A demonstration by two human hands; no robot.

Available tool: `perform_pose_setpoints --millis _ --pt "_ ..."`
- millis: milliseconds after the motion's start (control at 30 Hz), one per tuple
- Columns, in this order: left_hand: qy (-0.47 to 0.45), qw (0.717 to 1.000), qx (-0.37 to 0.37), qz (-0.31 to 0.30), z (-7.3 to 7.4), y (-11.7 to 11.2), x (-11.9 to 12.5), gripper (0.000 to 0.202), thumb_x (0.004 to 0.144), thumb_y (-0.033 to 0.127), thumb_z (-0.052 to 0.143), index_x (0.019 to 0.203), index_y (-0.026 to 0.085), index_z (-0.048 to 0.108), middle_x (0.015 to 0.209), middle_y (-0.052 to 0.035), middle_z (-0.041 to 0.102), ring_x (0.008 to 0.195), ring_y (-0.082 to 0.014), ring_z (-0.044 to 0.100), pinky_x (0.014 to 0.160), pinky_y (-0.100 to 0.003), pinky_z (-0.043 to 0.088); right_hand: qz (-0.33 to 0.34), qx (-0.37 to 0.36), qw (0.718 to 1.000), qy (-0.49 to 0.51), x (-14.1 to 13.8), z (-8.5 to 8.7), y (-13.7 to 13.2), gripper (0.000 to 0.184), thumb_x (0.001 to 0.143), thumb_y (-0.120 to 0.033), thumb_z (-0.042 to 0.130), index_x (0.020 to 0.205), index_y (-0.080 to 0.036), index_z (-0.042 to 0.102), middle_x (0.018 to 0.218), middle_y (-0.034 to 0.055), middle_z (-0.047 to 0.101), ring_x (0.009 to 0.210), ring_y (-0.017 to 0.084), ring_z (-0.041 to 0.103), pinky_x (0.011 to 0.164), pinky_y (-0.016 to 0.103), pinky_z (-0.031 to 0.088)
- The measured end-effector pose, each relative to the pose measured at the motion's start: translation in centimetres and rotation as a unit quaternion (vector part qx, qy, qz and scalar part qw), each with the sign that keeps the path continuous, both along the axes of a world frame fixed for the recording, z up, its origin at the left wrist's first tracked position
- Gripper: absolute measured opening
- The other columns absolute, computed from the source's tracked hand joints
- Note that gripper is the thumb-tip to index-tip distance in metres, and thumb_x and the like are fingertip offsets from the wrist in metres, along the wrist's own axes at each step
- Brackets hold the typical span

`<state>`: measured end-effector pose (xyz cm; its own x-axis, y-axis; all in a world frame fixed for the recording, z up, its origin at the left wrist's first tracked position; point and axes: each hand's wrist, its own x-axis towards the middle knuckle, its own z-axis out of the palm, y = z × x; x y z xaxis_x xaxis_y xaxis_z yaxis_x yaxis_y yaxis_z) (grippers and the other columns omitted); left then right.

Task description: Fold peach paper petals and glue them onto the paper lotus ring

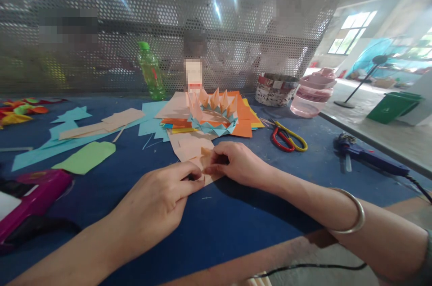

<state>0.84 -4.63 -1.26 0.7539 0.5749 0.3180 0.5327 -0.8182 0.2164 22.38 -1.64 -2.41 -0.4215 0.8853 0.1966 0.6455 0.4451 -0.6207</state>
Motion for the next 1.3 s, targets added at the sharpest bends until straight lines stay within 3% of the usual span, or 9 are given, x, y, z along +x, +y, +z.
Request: perform_pose_setpoints --millis 200,333,500,733,1000,1133,1300 --pt "-0.006 1.0 0.018 -0.006 -0.03 0.05 0.04 0.043 0.087 0.003 0.036 0.101 0.023 0.072 0.109 -0.0023 0.071 0.093 -0.0167 0.07 0.081 -0.028 0.056 -0.004 -0.003 1.0 -0.003 -0.05 -0.05 0.06 0.017 0.079 -0.031 0.073 0.073 -0.016 0.065 0.067 -0.0032 0.059 0.061 0.008 0.051 0.057 0.02 0.033" --pt "-0.023 1.0 0.012 0.014 -0.07 0.02 0.08 0.04 0.088 0.004 0.038 0.104 0.022 0.07 0.108 -0.0018 0.071 0.096 -0.017 0.069 0.087 -0.028 0.054 -0.003 0.002 1.0 -0.01 0.02 0.05 0.03 0.017 0.079 -0.03 0.072 0.074 -0.016 0.065 0.069 -0.0025 0.06 0.062 0.008 0.05 0.057 0.02 0.032" --pt "-0.007 1.0 -0.005 0.004 -0.23 -0.08 0.19 0.052 0.086 0.0 0.036 0.121 0.028 0.063 0.117 -0.0011 0.065 0.105 -0.0159 0.063 0.089 -0.027 0.052 -0.002 0.007 1.0 -0.023 0.05 0.14 -0.01 0.01 0.08 -0.024 0.07 0.076 -0.016 0.066 0.071 -0.0017 0.061 0.064 0.008 0.05 0.059 0.02 0.032" --pt "0.02 0.999 -0.027 0.007 -0.38 -0.03 0.34 0.056 0.083 -0.004 0.034 0.117 0.027 0.066 0.115 -0.0048 0.061 0.105 -0.0188 0.06 0.087 -0.033 0.051 -0.002 0.007 1.0 -0.021 -0.06 0.15 -0.02 0.01 0.079 -0.024 0.069 0.075 -0.016 0.065 0.07 -0.0021 0.061 0.062 0.008 0.05 0.058 0.02 0.031" --pt "0.035 0.999 -0.013 -0.002 -0.43 0.2 0.25 0.057 0.084 -0.003 0.035 0.12 0.028 0.066 0.116 -0.005 0.061 0.107 -0.0193 0.06 0.088 -0.032 0.052 -0.006 -0.012 1.0 0.001 -0.07 0.4 -0.19 0.016 0.075 -0.026 0.074 0.076 -0.015 0.062 0.069 -0.0029 0.06 0.063 0.008 0.051 0.058 0.02 0.033" --pt "0.024 1.0 -0.013 -0.004 -0.2 0.23 0.19 0.055 0.085 -0.001 0.034 0.119 0.028 0.067 0.115 -0.0045 0.061 0.105 -0.0181 0.06 0.088 -0.031 0.051 -0.028 -0.016 0.999 0.012 -0.01 0.33 -0.07 0.029 0.07 -0.03 0.079 0.083 -0.016 0.058 0.074 -0.0029 0.059 0.065 0.009 0.051 0.058 0.021 0.035" --pt "0.026 0.999 -0.038 -0.003 -0.05 0.29 0.14 0.052 0.085 0.0 0.034 0.113 0.028 0.07 0.114 -0.0042 0.061 0.101 -0.0174 0.061 0.086 -0.03 0.051 -0.031 -0.002 1.0 0.007 0.32 0.1 0.24 0.02 0.073 -0.012 0.071 0.086 -0.017 0.056 0.075 -0.0029 0.059 0.066 0.01 0.053 0.06 0.021 0.036"
